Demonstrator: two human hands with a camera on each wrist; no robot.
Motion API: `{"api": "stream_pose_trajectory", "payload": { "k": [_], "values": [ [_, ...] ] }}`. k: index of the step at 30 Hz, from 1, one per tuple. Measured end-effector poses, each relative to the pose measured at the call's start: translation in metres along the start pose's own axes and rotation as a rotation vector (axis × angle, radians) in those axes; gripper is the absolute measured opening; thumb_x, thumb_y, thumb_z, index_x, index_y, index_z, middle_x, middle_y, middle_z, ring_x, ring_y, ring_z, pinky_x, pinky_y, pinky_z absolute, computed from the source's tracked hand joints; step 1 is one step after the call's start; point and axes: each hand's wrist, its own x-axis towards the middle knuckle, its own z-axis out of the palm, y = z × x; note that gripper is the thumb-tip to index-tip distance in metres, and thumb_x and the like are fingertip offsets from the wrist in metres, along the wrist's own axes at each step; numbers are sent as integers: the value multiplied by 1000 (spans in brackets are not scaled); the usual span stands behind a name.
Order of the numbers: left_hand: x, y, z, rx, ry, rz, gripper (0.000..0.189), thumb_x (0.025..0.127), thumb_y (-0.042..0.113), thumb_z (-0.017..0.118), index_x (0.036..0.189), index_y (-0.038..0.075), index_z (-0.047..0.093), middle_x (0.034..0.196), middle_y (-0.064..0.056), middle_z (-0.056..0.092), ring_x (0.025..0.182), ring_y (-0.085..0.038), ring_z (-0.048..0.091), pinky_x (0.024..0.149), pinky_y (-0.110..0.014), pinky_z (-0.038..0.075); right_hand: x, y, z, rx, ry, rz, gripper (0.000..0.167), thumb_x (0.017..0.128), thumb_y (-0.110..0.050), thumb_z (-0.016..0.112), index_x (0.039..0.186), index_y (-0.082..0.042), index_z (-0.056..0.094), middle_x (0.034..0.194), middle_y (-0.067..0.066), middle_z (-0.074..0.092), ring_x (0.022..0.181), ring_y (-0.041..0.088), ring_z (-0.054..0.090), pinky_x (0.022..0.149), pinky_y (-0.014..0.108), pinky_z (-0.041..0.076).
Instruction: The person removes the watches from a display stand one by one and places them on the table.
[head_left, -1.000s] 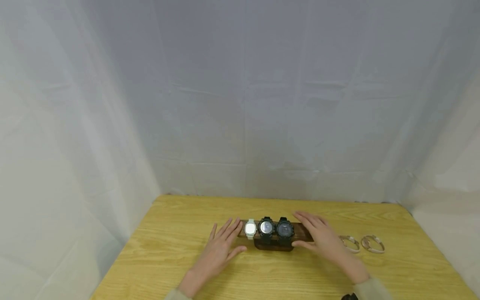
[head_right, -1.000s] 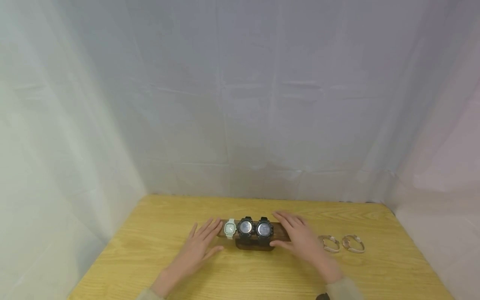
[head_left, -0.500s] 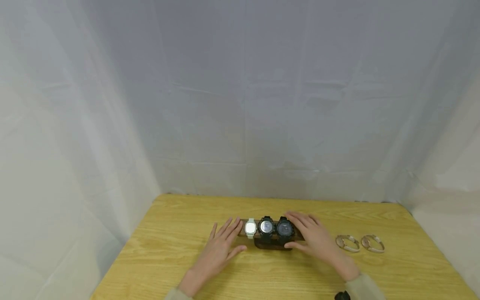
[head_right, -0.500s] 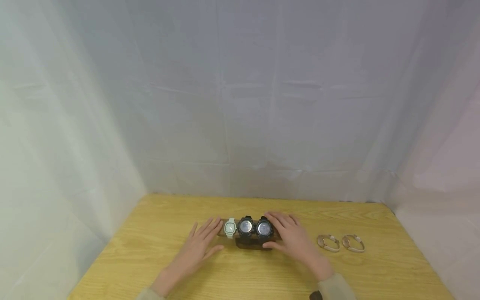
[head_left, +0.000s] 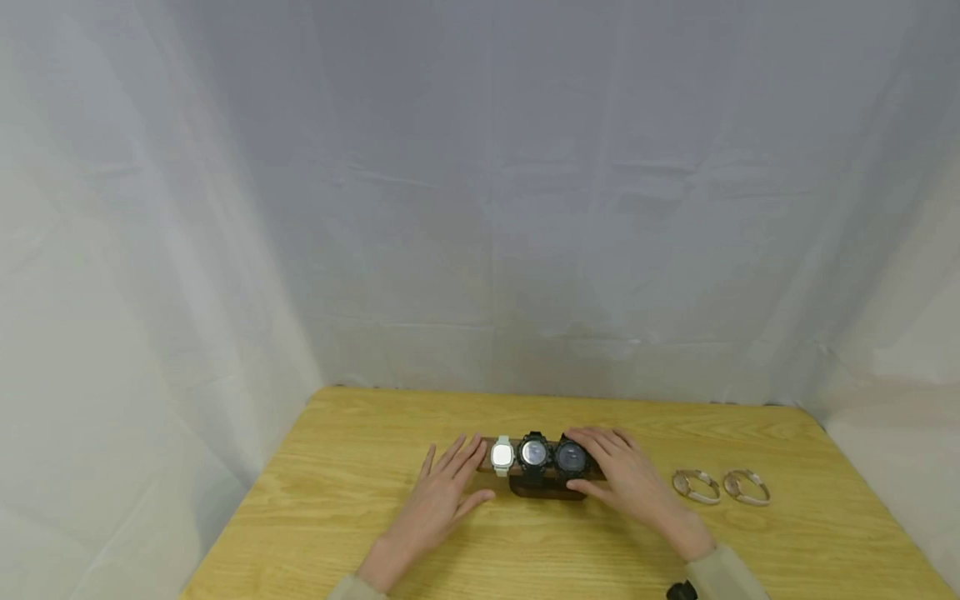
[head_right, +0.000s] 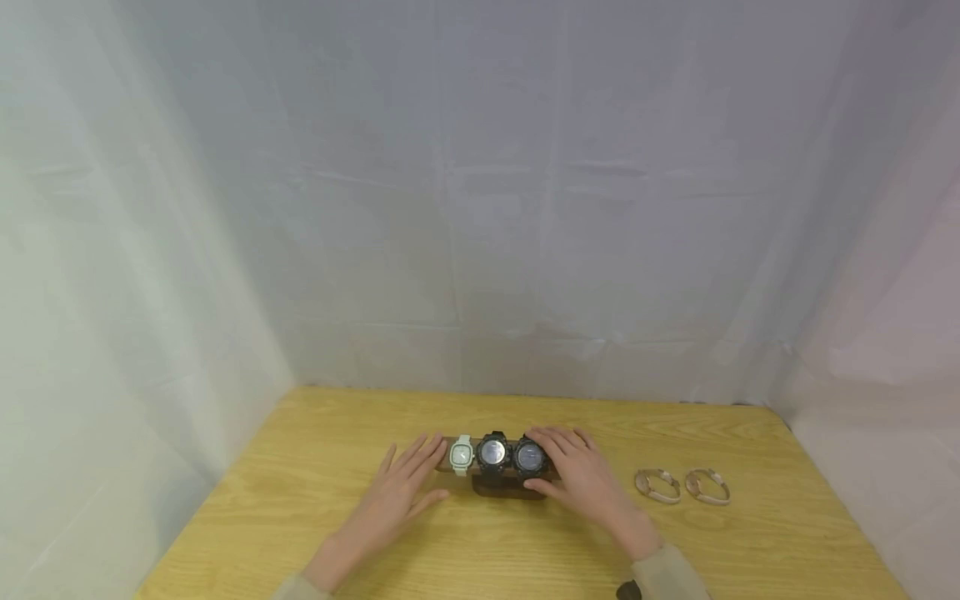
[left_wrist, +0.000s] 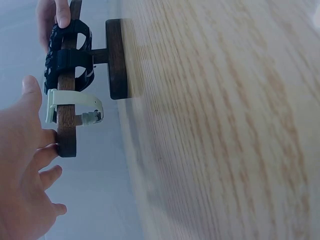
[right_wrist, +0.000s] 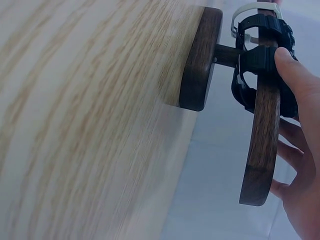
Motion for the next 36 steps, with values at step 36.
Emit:
{"api": "stream_pose_trajectory", "payload": {
  "k": [36],
  "values": [
    [0,-1,5,-3,4,-5,69,101,47,56,154,5,40,163,-8,32,152,-29,26,121,-63,15,-23,26,-10,10,52,44,73,79,-44,85,140,-14,59,131,8,66,121,35,60,102,62,47]
  ]
}}
